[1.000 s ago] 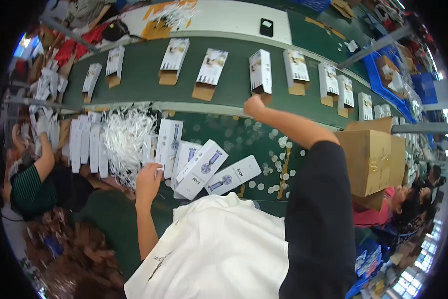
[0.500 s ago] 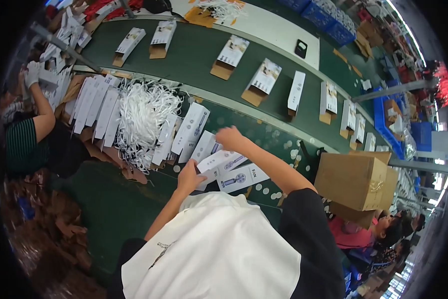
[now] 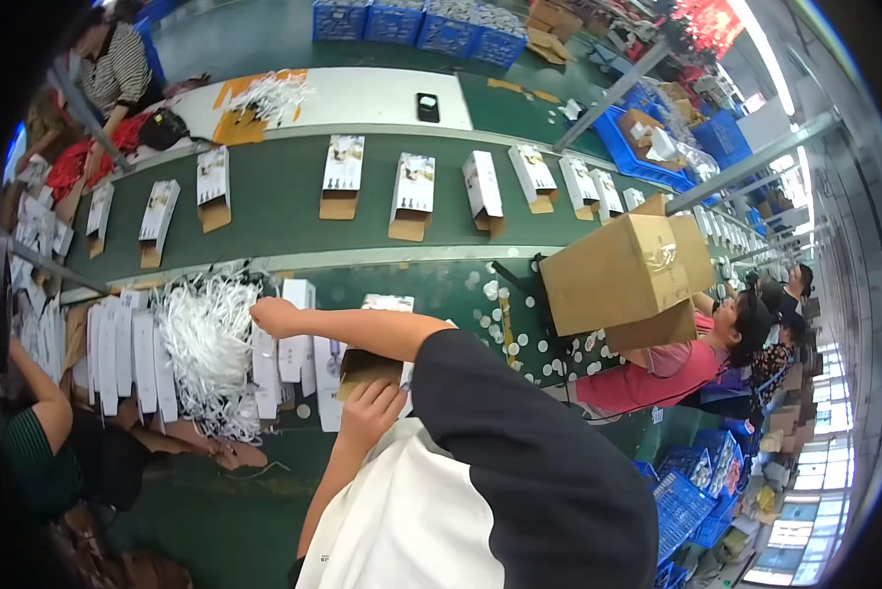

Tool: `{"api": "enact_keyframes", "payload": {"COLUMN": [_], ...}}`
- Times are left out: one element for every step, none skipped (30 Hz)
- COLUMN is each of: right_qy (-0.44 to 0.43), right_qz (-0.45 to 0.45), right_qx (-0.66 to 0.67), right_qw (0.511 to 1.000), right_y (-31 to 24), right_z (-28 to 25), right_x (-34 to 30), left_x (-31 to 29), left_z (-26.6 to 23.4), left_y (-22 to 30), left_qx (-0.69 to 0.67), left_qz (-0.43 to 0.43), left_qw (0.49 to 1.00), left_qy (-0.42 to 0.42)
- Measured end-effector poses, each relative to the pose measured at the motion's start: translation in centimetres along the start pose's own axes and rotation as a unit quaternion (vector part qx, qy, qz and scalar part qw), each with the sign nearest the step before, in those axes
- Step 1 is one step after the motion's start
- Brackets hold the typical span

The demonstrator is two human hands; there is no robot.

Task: The person assembles product boxes by hand on a factory assembly line, inserting white straps and folding the flaps of the boxes.

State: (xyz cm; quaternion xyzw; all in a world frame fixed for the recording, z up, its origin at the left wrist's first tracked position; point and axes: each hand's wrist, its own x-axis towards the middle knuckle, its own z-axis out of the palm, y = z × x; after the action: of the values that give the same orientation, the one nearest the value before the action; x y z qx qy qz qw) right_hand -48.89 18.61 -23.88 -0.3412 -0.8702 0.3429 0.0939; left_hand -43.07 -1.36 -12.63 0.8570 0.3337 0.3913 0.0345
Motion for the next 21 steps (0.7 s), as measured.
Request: {"api": "enact_keyframes", "payload": {"right_qy": [-0.002,0.001,-0.049,-0.042,-0.005,0.031,0.054,0.053,0.151,0.238,0.266,0.269,0.260,0.271,0.271,0.271,0.288,0.280,0.274,0.230,0.215], "right_qz": [-0.001,0.013,0.087,0.077,0.047,0.017,-0.002,0.030,0.015,0.003,0.123,0.210,0.244,0.275,0.287,0.338,0.359,0.362,0.371,0.407,0.443], "right_qx": [0.060,0.201,0.406,0.520,0.529,0.536,0.558,0.530,0.351,0.157,0.066,-0.012,-0.125,-0.224,-0.259,-0.262,-0.280,-0.289,-0.334,-0.310,-0.328], "right_qw": [0.998,0.979,0.908,0.850,0.847,0.844,0.828,0.846,0.924,0.958,0.954,0.940,0.926,0.895,0.882,0.862,0.843,0.841,0.822,0.828,0.806], "right_y": [1.0,0.7,0.7,1.4,2.0,2.8,2.9,4.2,7.4,11.0,18.6,20.4,26.4,31.4,35.0,39.3,42.5,44.7,46.6,47.7,48.9], "right_z": [-2.5,-5.3,-8.5,-11.2,-13.9,-16.7,-19.8,-22.9,-24.9,-26.3,-27.7,-29.8,-31.8,-33.4,-34.8,-36.4,-37.0,-37.6,-38.1,-38.4,-39.1], "right_x": [-1.3,-3.2,-4.9,-6.5,-7.8,-9.2,-11.0,-13.0,-15.0,-16.5,-18.3,-19.7,-22.5,-24.9,-26.8,-28.6,-30.1,-30.9,-31.8,-32.1,-32.7], "left_x": [0.6,0.4,0.6,0.9,1.0,0.8,0.8,1.1,1.7,2.2,3.9,3.4,4.6,5.3,5.7,6.0,5.8,5.7,6.6,6.8,7.1], "left_z": [1.4,2.8,4.5,6.3,8.0,10.0,11.0,11.9,12.4,12.9,13.9,13.9,14.1,14.2,14.5,15.2,15.7,16.0,15.8,15.2,15.1], "left_y": [0.3,0.4,0.2,0.1,-0.3,-0.8,-1.0,-0.6,-0.3,0.0,0.1,0.4,0.8,1.4,1.8,2.0,2.6,3.1,3.4,3.7,4.0], "left_qx": [0.013,0.028,0.035,0.027,0.020,0.018,0.025,0.030,0.018,0.007,-0.009,0.014,-0.009,-0.031,-0.017,-0.016,-0.025,-0.030,-0.033,-0.028,-0.023], "left_qz": [-0.022,-0.048,-0.066,-0.072,-0.079,-0.082,-0.097,-0.112,-0.134,-0.141,-0.132,-0.150,-0.167,-0.192,-0.215,-0.209,-0.234,-0.265,-0.270,-0.279,-0.296], "left_qw": [0.999,0.998,0.993,0.991,0.988,0.987,0.982,0.977,0.968,0.968,0.969,0.964,0.957,0.947,0.934,0.934,0.927,0.918,0.924,0.920,0.916], "left_qy": [-0.020,-0.043,-0.091,-0.110,-0.131,-0.139,-0.159,-0.180,-0.209,-0.209,-0.208,-0.220,-0.237,-0.255,-0.284,-0.289,-0.291,-0.293,-0.268,-0.273,-0.271]}}
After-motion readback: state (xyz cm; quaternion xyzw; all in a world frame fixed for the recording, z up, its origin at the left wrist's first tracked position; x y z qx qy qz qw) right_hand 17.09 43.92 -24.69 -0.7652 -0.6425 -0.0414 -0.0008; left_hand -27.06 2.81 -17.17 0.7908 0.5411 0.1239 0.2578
